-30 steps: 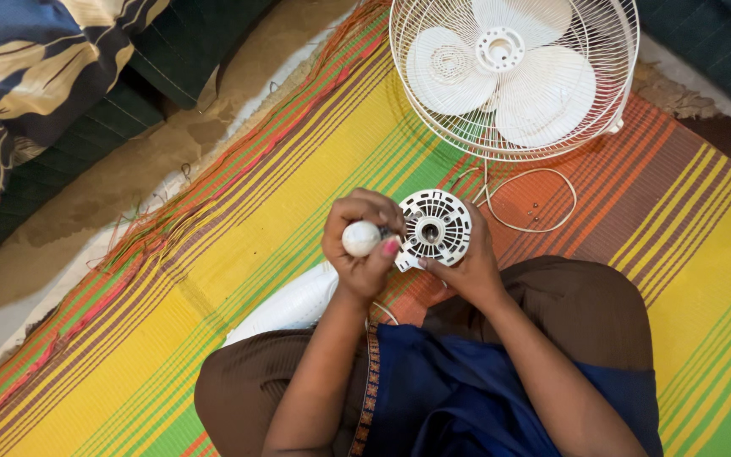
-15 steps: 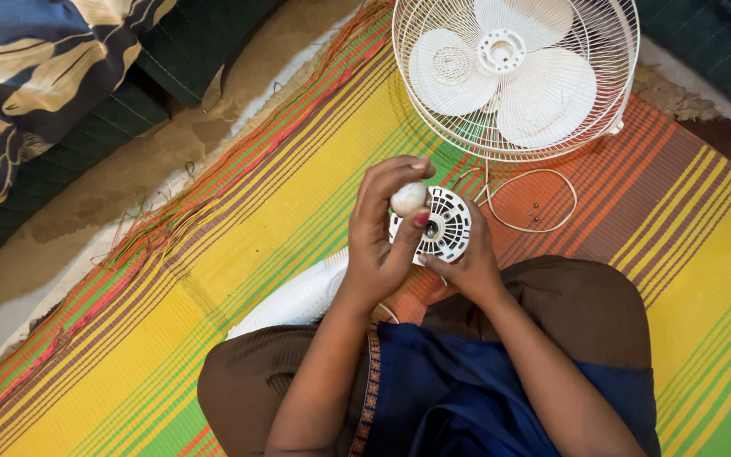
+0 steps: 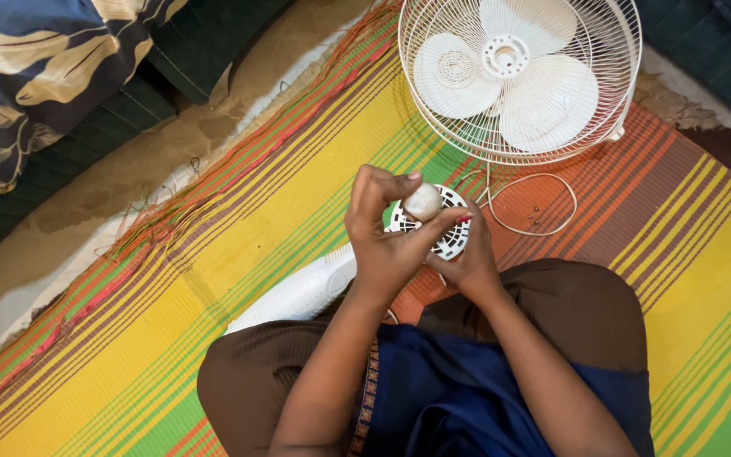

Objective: The person sits on a mat and uses a screwdriver to tighten screws on the rear motor housing of a disassembled white pedestal fan. The fan head with blades and cage is placed nearby. The person repeatedly turns the screwdriver to secure the housing.

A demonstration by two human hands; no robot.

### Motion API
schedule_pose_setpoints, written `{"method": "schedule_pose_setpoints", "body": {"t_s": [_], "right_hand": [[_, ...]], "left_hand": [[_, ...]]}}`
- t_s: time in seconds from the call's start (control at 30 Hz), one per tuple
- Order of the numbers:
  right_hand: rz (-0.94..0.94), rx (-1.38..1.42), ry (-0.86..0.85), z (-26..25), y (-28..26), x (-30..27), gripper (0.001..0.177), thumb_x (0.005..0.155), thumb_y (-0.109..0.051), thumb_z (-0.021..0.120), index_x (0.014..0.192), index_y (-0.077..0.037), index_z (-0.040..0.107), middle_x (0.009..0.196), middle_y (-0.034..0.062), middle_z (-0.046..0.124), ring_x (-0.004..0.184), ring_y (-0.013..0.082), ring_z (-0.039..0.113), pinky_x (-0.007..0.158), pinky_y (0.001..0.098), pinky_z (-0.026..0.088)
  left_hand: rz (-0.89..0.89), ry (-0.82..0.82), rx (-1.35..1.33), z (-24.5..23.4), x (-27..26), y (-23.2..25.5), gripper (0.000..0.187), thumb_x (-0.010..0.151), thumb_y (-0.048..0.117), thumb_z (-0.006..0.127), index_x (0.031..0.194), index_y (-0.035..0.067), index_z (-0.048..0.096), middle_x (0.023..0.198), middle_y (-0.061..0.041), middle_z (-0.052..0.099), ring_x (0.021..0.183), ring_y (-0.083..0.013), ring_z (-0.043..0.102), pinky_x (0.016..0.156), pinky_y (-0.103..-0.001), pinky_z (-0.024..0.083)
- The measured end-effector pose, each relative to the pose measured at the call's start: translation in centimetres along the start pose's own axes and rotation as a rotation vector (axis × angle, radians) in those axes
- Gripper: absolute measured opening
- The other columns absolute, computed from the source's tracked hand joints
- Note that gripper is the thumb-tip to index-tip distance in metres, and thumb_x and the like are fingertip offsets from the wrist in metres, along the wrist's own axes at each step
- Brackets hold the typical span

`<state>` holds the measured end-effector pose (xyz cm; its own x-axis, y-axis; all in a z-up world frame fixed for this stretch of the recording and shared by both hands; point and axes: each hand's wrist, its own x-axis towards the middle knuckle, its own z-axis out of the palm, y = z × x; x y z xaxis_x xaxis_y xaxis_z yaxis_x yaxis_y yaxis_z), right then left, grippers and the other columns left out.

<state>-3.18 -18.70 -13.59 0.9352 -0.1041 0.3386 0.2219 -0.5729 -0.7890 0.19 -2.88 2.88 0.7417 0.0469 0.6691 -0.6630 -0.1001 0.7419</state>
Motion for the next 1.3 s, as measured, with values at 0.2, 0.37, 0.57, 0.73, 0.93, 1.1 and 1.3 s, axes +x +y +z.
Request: {"method": "schedule_pose_setpoints", "body": {"t_s": [0.2,0.37,0.57,0.73,0.93,1.1,1.3], "right_hand": [[0.086,0.111,-0.038,-0.4,-0.5,-0.2,0.111,0.069,-0.025,0.092,0.155,-0.002,0.026,0.145,0.0228,0.045,0.134,0.0354,0.051,0.113,0.0461,0.043],[0.048,0.07,-0.038,-0.3,-0.2,-0.1,0.112,0.069,-0.026,0.092,0.155,-0.001,0.026,0.146,0.0228,0.045,0.135,0.0369,0.05,0.113,0.0472,0.042],[0.0,0.01,-0.037,-0.3,0.1,-0.1,0.114,0.069,-0.03,0.094,0.155,0.001,0.025,0.148,0.0252,0.042,0.138,0.0405,0.045,0.114,0.0497,0.04],[-0.038,-0.007,-0.048,-0.5,-0.2,0.4,0.112,0.072,-0.032,0.093,0.155,0.002,0.026,0.147,0.0242,0.044,0.138,0.0399,0.046,0.115,0.05,0.039],[0.014,0.002,-0.081,-0.9,-0.7,0.8,0.113,0.069,-0.032,0.093,0.153,0.002,0.026,0.145,0.0245,0.045,0.135,0.0398,0.046,0.113,0.0497,0.04],[0.027,0.049,-0.086,-1.0,-0.9,0.9,0.112,0.07,-0.032,0.093,0.154,0.001,0.026,0.143,0.0238,0.045,0.134,0.0378,0.048,0.112,0.0482,0.042],[0.019,0.03,-0.085,-1.1,-1.1,0.9,0.112,0.071,-0.031,0.092,0.154,0.002,0.025,0.145,0.0235,0.044,0.136,0.0386,0.046,0.113,0.0486,0.041]], "left_hand": [[0.051,0.171,0.267,-0.1,-0.2,0.2,0.059,0.068,0.026,0.1,0.105,0.005,0.06,0.099,-0.008,0.053,0.086,-0.0214,0.056,0.074,-0.035,0.05],[0.138,0.094,0.272,0.0,0.2,-0.7,0.049,0.09,0.02,0.088,0.126,0.009,0.056,0.122,-0.015,0.047,0.104,-0.0242,0.057,0.088,-0.034,0.051],[0.107,-0.262,0.305,-2.6,1.3,-0.4,0.047,0.105,0.017,0.066,0.145,0.006,0.046,0.144,-0.016,0.051,0.126,-0.0325,0.059,0.107,-0.044,0.045],[0.05,-0.4,0.229,-4.7,2.4,1.6,0.049,0.108,0.01,0.062,0.154,0.006,0.046,0.147,-0.016,0.056,0.129,-0.0296,0.063,0.113,-0.039,0.048],[-0.021,-0.289,0.181,-4.2,2.8,2.5,0.042,0.083,0.018,0.085,0.121,0.007,0.072,0.108,-0.009,0.07,0.1,-0.024,0.069,0.092,-0.035,0.05],[-0.062,-0.035,0.35,-2.9,1.5,1.0,0.036,0.076,0.021,0.092,0.104,0.008,0.073,0.09,-0.008,0.062,0.081,-0.0231,0.058,0.076,-0.032,0.048],[0.015,-0.051,0.225,-2.2,-0.2,-0.2,0.027,0.111,0.024,0.064,0.129,0.012,0.049,0.132,-0.016,0.048,0.124,-0.0298,0.056,0.108,-0.034,0.049]]}}
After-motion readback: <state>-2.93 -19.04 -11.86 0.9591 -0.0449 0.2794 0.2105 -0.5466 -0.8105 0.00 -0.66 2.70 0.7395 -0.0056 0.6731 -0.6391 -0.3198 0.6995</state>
